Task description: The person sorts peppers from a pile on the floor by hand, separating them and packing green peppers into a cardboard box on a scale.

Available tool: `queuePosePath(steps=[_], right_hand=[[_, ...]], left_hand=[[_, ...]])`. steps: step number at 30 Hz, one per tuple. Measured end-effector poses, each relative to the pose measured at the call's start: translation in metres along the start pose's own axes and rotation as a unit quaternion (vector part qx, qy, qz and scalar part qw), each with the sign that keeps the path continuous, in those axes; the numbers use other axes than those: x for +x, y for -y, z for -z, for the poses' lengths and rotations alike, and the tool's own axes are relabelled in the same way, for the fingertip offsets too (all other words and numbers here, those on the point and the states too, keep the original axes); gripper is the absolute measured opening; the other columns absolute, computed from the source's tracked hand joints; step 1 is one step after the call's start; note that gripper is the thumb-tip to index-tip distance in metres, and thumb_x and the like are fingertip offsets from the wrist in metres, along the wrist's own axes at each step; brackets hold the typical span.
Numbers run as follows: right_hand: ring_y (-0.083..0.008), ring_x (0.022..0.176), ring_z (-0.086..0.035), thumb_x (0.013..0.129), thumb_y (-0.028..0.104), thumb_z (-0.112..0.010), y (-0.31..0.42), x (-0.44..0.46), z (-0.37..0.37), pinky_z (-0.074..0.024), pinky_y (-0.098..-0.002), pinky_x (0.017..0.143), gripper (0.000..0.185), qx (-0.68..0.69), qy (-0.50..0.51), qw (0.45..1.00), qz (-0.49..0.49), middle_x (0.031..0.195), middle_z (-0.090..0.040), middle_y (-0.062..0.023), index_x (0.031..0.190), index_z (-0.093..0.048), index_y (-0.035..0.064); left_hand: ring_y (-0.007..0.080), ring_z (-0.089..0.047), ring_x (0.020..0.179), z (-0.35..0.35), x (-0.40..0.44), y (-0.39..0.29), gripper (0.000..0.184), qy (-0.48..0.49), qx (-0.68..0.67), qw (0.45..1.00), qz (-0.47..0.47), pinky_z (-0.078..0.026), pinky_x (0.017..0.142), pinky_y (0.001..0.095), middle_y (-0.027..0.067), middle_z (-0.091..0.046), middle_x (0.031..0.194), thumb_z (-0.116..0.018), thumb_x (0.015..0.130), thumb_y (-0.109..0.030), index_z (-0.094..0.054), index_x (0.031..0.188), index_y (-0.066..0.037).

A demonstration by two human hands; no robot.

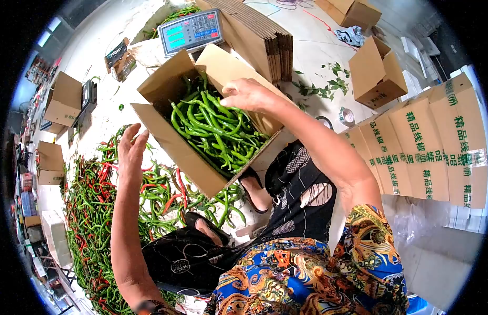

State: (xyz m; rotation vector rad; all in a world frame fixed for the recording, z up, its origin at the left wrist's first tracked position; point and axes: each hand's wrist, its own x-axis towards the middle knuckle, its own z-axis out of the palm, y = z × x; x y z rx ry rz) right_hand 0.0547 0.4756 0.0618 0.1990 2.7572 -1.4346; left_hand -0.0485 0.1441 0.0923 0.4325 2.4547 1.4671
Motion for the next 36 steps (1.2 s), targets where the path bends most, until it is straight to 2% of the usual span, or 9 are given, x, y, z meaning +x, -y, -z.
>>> queuePosePath(steps=[3,7,12,19,22,24,27,28,36], right_hand=[[-0.0345,0.104,-0.063,0.075,0.039,-0.076,0.013,0.002,-0.015,-0.0493,-0.0388,0.092,0.073,-0.096,0.043,0.995,0.001,0.110,-0.065,-0.0240,0.132,-0.050,0.0002],[-0.0368,0.110,-0.059,0.069,0.039,-0.081,0.013,-0.003,-0.054,-0.0455,-0.0446,0.096,0.081,-0.216,0.112,0.966,0.082,0.116,-0.060,-0.0244,0.136,-0.048,0.0081],[-0.0379,0.095,-0.060,0.072,0.003,-0.064,0.014,-0.004,-0.033,-0.0480,-0.0455,0.082,0.063,-0.434,0.204,0.869,0.121,0.095,-0.063,-0.0183,0.133,-0.052,0.0144],[-0.0322,0.089,-0.062,0.078,-0.001,-0.066,0.133,-0.061,-0.044,-0.0502,-0.0410,0.078,0.054,-0.377,-0.024,0.894,0.241,0.105,-0.064,-0.0159,0.129,-0.053,0.0102],[-0.0296,0.080,-0.066,0.082,0.007,-0.068,0.172,-0.117,-0.069,-0.0542,-0.0376,0.070,0.038,-0.155,0.220,0.933,0.238,0.097,-0.068,-0.0150,0.118,-0.058,0.0065],[-0.0278,0.074,-0.069,0.085,0.013,-0.068,0.162,-0.135,-0.109,-0.0568,-0.0357,0.064,0.027,-0.010,0.355,0.913,0.202,0.090,-0.069,-0.0142,0.110,-0.062,0.0036],[-0.0300,0.076,-0.066,0.091,0.015,-0.058,0.067,-0.157,-0.219,-0.0536,-0.0360,0.069,0.023,0.055,0.285,0.951,0.109,0.090,-0.067,-0.0153,0.110,-0.063,0.0027],[-0.0296,0.080,-0.066,0.093,0.017,-0.054,0.065,-0.142,-0.226,-0.0524,-0.0359,0.073,0.026,0.080,0.358,0.930,-0.037,0.091,-0.067,-0.0173,0.111,-0.062,0.0008],[-0.0116,0.084,-0.060,0.094,0.020,-0.059,-0.055,-0.143,-0.287,-0.0507,-0.0282,0.078,0.034,0.153,0.214,0.919,-0.294,0.098,-0.064,-0.0051,0.119,-0.057,-0.0038]], left_hand=[[0.0293,-0.050,0.122,-0.007,-0.009,-0.005,0.069,-0.014,-0.087,0.992,0.091,-0.045,0.098,0.0422,0.0222,-0.047,0.137,-0.069,0.086,-0.034,-0.042,0.138,0.003],[0.0252,-0.059,0.110,-0.025,-0.016,-0.008,0.054,0.199,-0.124,0.960,0.152,-0.050,0.093,0.0391,0.0167,-0.059,0.122,-0.058,0.094,-0.036,-0.049,0.132,0.001],[0.0240,-0.064,0.100,0.019,-0.011,0.019,0.057,0.277,-0.133,0.943,0.129,-0.052,0.089,0.0362,0.0167,-0.064,0.114,-0.054,0.097,-0.043,-0.050,0.134,0.000],[0.0092,-0.061,0.076,0.100,-0.094,0.180,0.043,-0.021,-0.192,0.955,0.225,-0.049,0.069,0.0228,0.0066,-0.067,0.092,-0.059,0.093,-0.025,-0.055,0.126,0.002],[0.0088,-0.059,0.071,0.067,-0.156,0.271,0.037,-0.022,-0.143,0.947,0.288,-0.050,0.067,0.0236,0.0065,-0.067,0.088,-0.062,0.091,-0.020,-0.060,0.120,0.003],[0.0145,-0.061,0.069,0.021,-0.183,0.325,0.031,-0.022,-0.086,0.954,0.287,-0.051,0.065,0.0286,0.0086,-0.068,0.090,-0.063,0.090,-0.019,-0.063,0.115,0.000],[0.0309,-0.062,0.067,-0.045,-0.177,0.344,0.025,-0.051,0.132,0.983,0.119,-0.050,0.064,0.0407,0.0147,-0.066,0.082,-0.069,0.084,-0.023,-0.067,0.101,-0.005],[0.0377,-0.061,0.076,-0.058,-0.171,0.341,0.028,-0.092,0.156,0.978,0.102,-0.048,0.068,0.0450,0.0188,-0.063,0.082,-0.071,0.081,-0.025,-0.065,0.100,-0.006],[0.0372,-0.057,0.084,-0.082,-0.137,0.350,0.021,-0.084,0.259,0.960,0.056,-0.048,0.070,0.0467,0.0164,-0.054,0.090,-0.066,0.076,-0.012,-0.056,0.093,-0.006]])
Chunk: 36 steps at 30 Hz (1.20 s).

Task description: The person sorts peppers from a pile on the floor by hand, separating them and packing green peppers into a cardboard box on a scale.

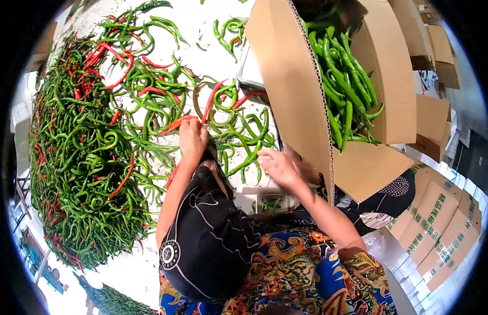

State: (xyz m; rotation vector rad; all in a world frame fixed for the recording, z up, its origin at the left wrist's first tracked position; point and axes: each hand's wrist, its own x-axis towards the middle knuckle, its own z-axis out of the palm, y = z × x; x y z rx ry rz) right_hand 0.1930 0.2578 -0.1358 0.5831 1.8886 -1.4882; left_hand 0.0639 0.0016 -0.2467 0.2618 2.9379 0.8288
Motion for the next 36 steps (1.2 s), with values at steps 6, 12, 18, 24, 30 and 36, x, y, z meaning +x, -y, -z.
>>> queuePosePath(steps=[6,12,18,24,30,36], right_hand=[[-0.0092,0.085,-0.059,0.096,0.019,-0.056,0.011,0.029,-0.005,-0.0482,-0.0245,0.074,0.030,0.166,-0.049,0.982,-0.072,0.097,-0.063,-0.0043,0.117,-0.057,-0.0021],[-0.0118,0.096,-0.060,0.096,0.023,-0.057,0.024,0.046,0.001,-0.0479,-0.0246,0.081,0.036,0.205,-0.025,0.977,-0.048,0.107,-0.063,-0.0061,0.123,-0.056,-0.0009],[-0.0148,0.109,-0.056,0.093,0.030,-0.063,0.045,0.059,-0.005,-0.0444,-0.0299,0.093,0.050,0.289,0.004,0.956,-0.046,0.117,-0.061,-0.0067,0.131,-0.050,0.0000],[-0.0092,0.066,-0.054,0.098,0.029,-0.056,0.051,0.075,-0.016,-0.0474,-0.0236,0.063,0.032,0.281,-0.048,0.958,-0.017,0.078,-0.058,-0.0014,0.114,-0.059,0.0011],[-0.0016,0.048,-0.033,0.100,0.037,-0.050,0.042,0.056,0.006,-0.0232,-0.0185,0.041,0.033,0.267,-0.037,0.956,-0.117,0.068,-0.050,0.0035,0.097,-0.057,0.0050],[-0.0025,0.050,-0.036,0.093,0.021,-0.060,0.006,0.069,-0.010,-0.0278,-0.0192,0.043,0.015,0.180,-0.079,0.971,-0.132,0.072,-0.054,0.0024,0.092,-0.058,0.0066]], left_hand=[[0.0358,-0.059,0.089,0.009,-0.013,0.000,0.024,0.045,-0.020,0.998,0.025,-0.051,0.072,0.0460,0.0152,-0.054,0.097,-0.066,0.075,-0.009,-0.059,0.098,-0.007],[0.0360,-0.056,0.092,0.025,-0.009,-0.011,0.012,-0.055,-0.142,0.988,-0.009,-0.047,0.079,0.0422,0.0192,-0.058,0.097,-0.064,0.074,-0.005,-0.058,0.084,0.000],[0.0046,-0.048,0.064,0.045,-0.023,-0.030,0.010,0.177,-0.459,0.856,0.157,-0.041,0.058,0.0217,-0.0035,-0.056,0.073,-0.065,0.086,-0.008,-0.061,0.093,-0.002],[0.0102,-0.057,0.074,0.036,-0.045,-0.052,0.012,0.437,-0.451,0.774,0.074,-0.048,0.071,0.0268,0.0017,-0.063,0.078,-0.065,0.085,-0.014,-0.065,0.090,-0.003],[0.0159,-0.061,0.069,0.037,-0.049,-0.010,0.014,0.087,-0.357,0.900,0.233,-0.050,0.068,0.0305,0.0098,-0.065,0.076,-0.062,0.090,-0.013,-0.066,0.097,-0.002],[0.0203,-0.065,0.076,0.018,-0.062,-0.002,0.028,0.043,-0.326,0.929,0.171,-0.053,0.070,0.0330,0.0121,-0.066,0.092,-0.068,0.082,-0.006,-0.064,0.109,-0.002]])
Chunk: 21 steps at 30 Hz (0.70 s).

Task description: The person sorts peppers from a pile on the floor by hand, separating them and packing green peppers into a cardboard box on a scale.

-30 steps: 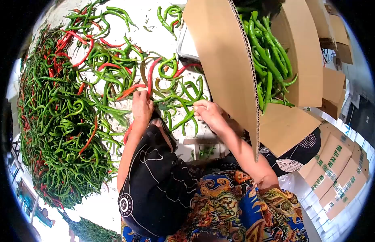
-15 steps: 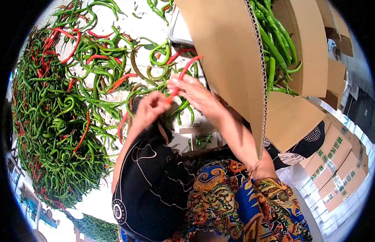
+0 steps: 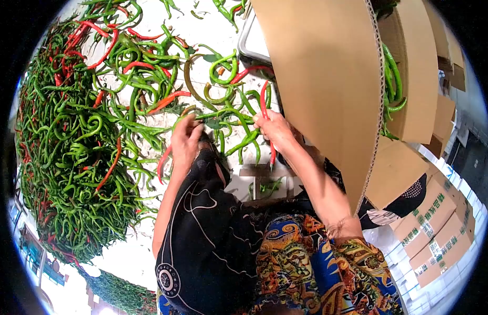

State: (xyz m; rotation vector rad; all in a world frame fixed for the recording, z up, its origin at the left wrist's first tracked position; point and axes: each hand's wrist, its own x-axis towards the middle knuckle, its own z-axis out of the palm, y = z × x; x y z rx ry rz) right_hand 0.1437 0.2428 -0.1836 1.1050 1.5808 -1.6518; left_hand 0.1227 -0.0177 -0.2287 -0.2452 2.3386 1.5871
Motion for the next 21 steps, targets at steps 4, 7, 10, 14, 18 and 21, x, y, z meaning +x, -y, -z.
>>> queuePosePath(steps=[4,7,10,14,18,21], right_hand=[[-0.0032,0.053,-0.040,0.092,0.019,-0.061,-0.011,-0.002,-0.001,-0.0306,-0.0193,0.044,0.012,-0.037,-0.036,0.999,-0.012,0.074,-0.057,0.0018,0.093,-0.059,0.0071],[-0.0037,0.055,-0.042,0.092,0.020,-0.063,-0.004,-0.007,0.003,-0.0328,-0.0189,0.046,0.013,-0.029,-0.040,0.999,-0.016,0.077,-0.058,0.0018,0.094,-0.059,0.0079],[-0.0042,0.059,-0.043,0.092,0.020,-0.062,0.000,-0.013,0.003,-0.0346,-0.0203,0.050,0.013,-0.054,-0.043,0.998,-0.002,0.078,-0.057,0.0032,0.096,-0.060,0.0075],[-0.0040,0.062,-0.044,0.092,0.019,-0.062,-0.002,-0.008,0.000,-0.0349,-0.0200,0.051,0.021,-0.092,-0.066,0.994,-0.002,0.078,-0.055,0.0047,0.109,-0.062,0.0063],[-0.0041,0.061,-0.045,0.089,0.015,-0.064,0.016,-0.011,-0.007,-0.0355,-0.0200,0.052,0.035,-0.075,0.018,0.997,0.009,0.078,-0.054,0.0050,0.122,-0.060,0.0073],[-0.0051,0.060,-0.047,0.084,0.016,-0.069,0.024,-0.010,-0.013,-0.0374,-0.0222,0.054,0.038,-0.112,0.095,0.989,0.026,0.071,-0.054,0.0042,0.120,-0.061,0.0081]], left_hand=[[0.0338,-0.064,0.075,-0.041,0.027,-0.034,0.033,0.111,0.135,0.974,-0.145,-0.053,0.069,0.0407,0.0187,-0.063,0.087,-0.071,0.079,-0.009,-0.064,0.111,-0.004],[0.0321,-0.066,0.071,-0.064,0.050,-0.018,0.019,0.094,0.103,0.969,-0.202,-0.053,0.067,0.0408,0.0173,-0.066,0.079,-0.067,0.081,-0.009,-0.069,0.099,-0.004],[0.0078,-0.063,0.068,-0.040,0.063,-0.033,0.021,0.209,-0.204,0.939,0.181,-0.050,0.061,0.0221,0.0054,-0.069,0.083,-0.062,0.091,-0.013,-0.068,0.106,0.000],[0.0126,-0.066,0.076,0.001,0.062,-0.048,0.023,0.176,-0.275,0.925,0.193,-0.052,0.067,0.0225,0.0098,-0.070,0.091,-0.056,0.095,-0.012,-0.065,0.111,0.003],[0.0196,-0.068,0.084,0.022,0.054,-0.044,0.025,0.195,-0.405,0.870,0.205,-0.054,0.071,0.0255,0.0151,-0.069,0.099,-0.051,0.097,-0.008,-0.058,0.118,0.004],[0.0206,-0.068,0.084,0.021,0.047,-0.030,0.031,0.210,-0.488,0.825,0.194,-0.055,0.074,0.0270,0.0156,-0.069,0.101,-0.055,0.097,-0.013,-0.056,0.122,0.004]])
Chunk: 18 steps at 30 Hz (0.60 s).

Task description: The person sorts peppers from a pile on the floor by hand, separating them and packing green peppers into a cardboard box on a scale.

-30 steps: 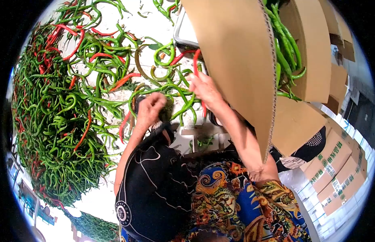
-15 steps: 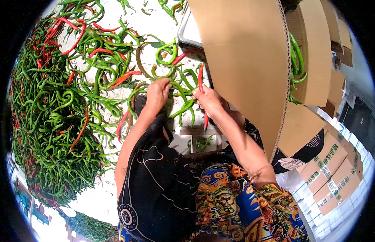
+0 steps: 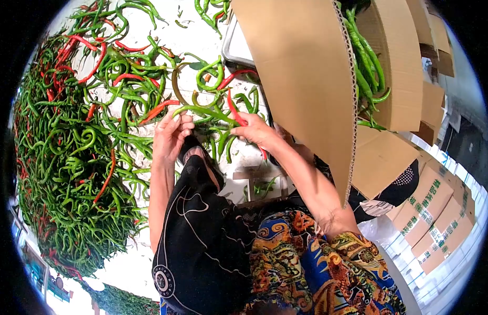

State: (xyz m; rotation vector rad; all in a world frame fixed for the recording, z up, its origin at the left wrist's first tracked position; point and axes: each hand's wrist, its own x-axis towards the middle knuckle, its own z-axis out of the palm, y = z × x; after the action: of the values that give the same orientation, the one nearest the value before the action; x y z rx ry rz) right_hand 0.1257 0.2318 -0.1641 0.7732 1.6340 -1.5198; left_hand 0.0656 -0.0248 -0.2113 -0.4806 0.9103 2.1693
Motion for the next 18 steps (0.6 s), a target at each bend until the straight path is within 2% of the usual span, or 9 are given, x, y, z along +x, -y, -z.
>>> queuePosePath(steps=[2,3,6,7,10,12,15,16,18], right_hand=[[-0.0048,0.062,-0.048,0.084,0.019,-0.070,-0.005,0.009,0.000,-0.0377,-0.0213,0.055,0.032,-0.082,0.027,0.996,0.003,0.071,-0.055,0.0039,0.112,-0.065,0.0065],[-0.0048,0.062,-0.048,0.084,0.021,-0.071,0.002,0.004,-0.002,-0.0386,-0.0206,0.056,0.028,-0.053,0.038,0.998,0.007,0.077,-0.062,0.0023,0.106,-0.067,0.0041],[-0.0040,0.061,-0.047,0.084,0.020,-0.070,0.033,-0.020,-0.002,-0.0384,-0.0198,0.056,0.032,-0.004,0.065,0.998,0.008,0.084,-0.067,-0.0009,0.109,-0.066,0.0007],[-0.0030,0.058,-0.045,0.085,0.020,-0.069,0.036,-0.023,0.000,-0.0358,-0.0178,0.053,0.034,0.063,0.079,0.995,0.007,0.090,-0.069,-0.0037,0.111,-0.064,-0.0020],[-0.0011,0.050,-0.037,0.087,0.022,-0.068,0.056,-0.037,0.003,-0.0264,-0.0159,0.045,0.035,0.089,0.127,0.988,-0.010,0.085,-0.068,-0.0034,0.112,-0.063,-0.0018],[-0.0013,0.047,-0.034,0.086,0.027,-0.069,0.061,-0.045,-0.001,-0.0227,-0.0168,0.042,0.036,0.129,0.153,0.980,-0.002,0.081,-0.068,-0.0047,0.109,-0.066,0.0003],[-0.0008,0.047,-0.034,0.087,0.029,-0.068,0.057,-0.043,0.000,-0.0218,-0.0163,0.041,0.036,0.137,0.203,0.969,-0.015,0.075,-0.068,-0.0069,0.107,-0.067,-0.0003],[-0.0005,0.045,-0.035,0.087,0.030,-0.068,0.058,-0.044,-0.001,-0.0217,-0.0159,0.040,0.037,0.142,0.214,0.966,-0.027,0.074,-0.068,-0.0078,0.106,-0.067,-0.0019],[-0.0007,0.043,-0.038,0.090,0.032,-0.066,0.052,-0.043,0.000,-0.0227,-0.0154,0.039,0.039,0.171,0.233,0.956,-0.042,0.074,-0.069,-0.0086,0.107,-0.066,-0.0037]], left_hand=[[0.0206,-0.068,0.085,0.001,0.001,-0.001,0.035,0.000,-0.041,0.999,0.005,-0.056,0.075,0.0273,0.0157,-0.068,0.103,-0.057,0.096,-0.015,-0.054,0.126,0.004],[0.0205,-0.067,0.090,-0.001,0.000,-0.003,0.041,-0.002,-0.058,0.998,-0.011,-0.055,0.078,0.0277,0.0163,-0.067,0.110,-0.059,0.095,-0.017,-0.052,0.130,0.004],[0.0202,-0.065,0.097,-0.005,-0.003,-0.004,0.044,-0.033,-0.047,0.997,-0.056,-0.054,0.083,0.0278,0.0162,-0.064,0.117,-0.062,0.094,-0.017,-0.051,0.131,0.004],[0.0199,-0.064,0.101,-0.004,-0.005,-0.003,0.048,-0.045,-0.039,0.997,-0.043,-0.053,0.085,0.0276,0.0160,-0.063,0.121,-0.064,0.092,-0.017,-0.050,0.132,0.004],[0.0177,-0.064,0.100,-0.019,-0.009,-0.001,0.053,-0.012,-0.036,0.999,-0.012,-0.053,0.085,0.0273,0.0143,-0.062,0.123,-0.066,0.090,-0.020,-0.049,0.134,0.003],[0.0141,-0.064,0.096,-0.037,-0.011,-0.005,0.061,0.023,-0.030,0.999,-0.004,-0.050,0.073,0.0220,0.0123,-0.062,0.123,-0.070,0.088,-0.028,-0.047,0.136,0.002],[0.0111,-0.063,0.091,-0.058,-0.014,-0.014,0.064,0.055,-0.033,0.998,0.011,-0.048,0.071,0.0207,0.0097,-0.063,0.121,-0.070,0.088,-0.032,-0.046,0.137,0.001],[0.0102,-0.062,0.088,-0.066,-0.014,-0.018,0.057,0.066,-0.034,0.997,0.015,-0.048,0.071,0.0205,0.0085,-0.065,0.114,-0.068,0.089,-0.029,-0.050,0.134,0.000],[0.0093,-0.055,0.072,-0.075,-0.014,-0.020,0.049,0.045,0.000,0.999,0.020,-0.043,0.059,0.0191,0.0091,-0.066,0.104,-0.068,0.090,-0.026,-0.054,0.128,0.001]])
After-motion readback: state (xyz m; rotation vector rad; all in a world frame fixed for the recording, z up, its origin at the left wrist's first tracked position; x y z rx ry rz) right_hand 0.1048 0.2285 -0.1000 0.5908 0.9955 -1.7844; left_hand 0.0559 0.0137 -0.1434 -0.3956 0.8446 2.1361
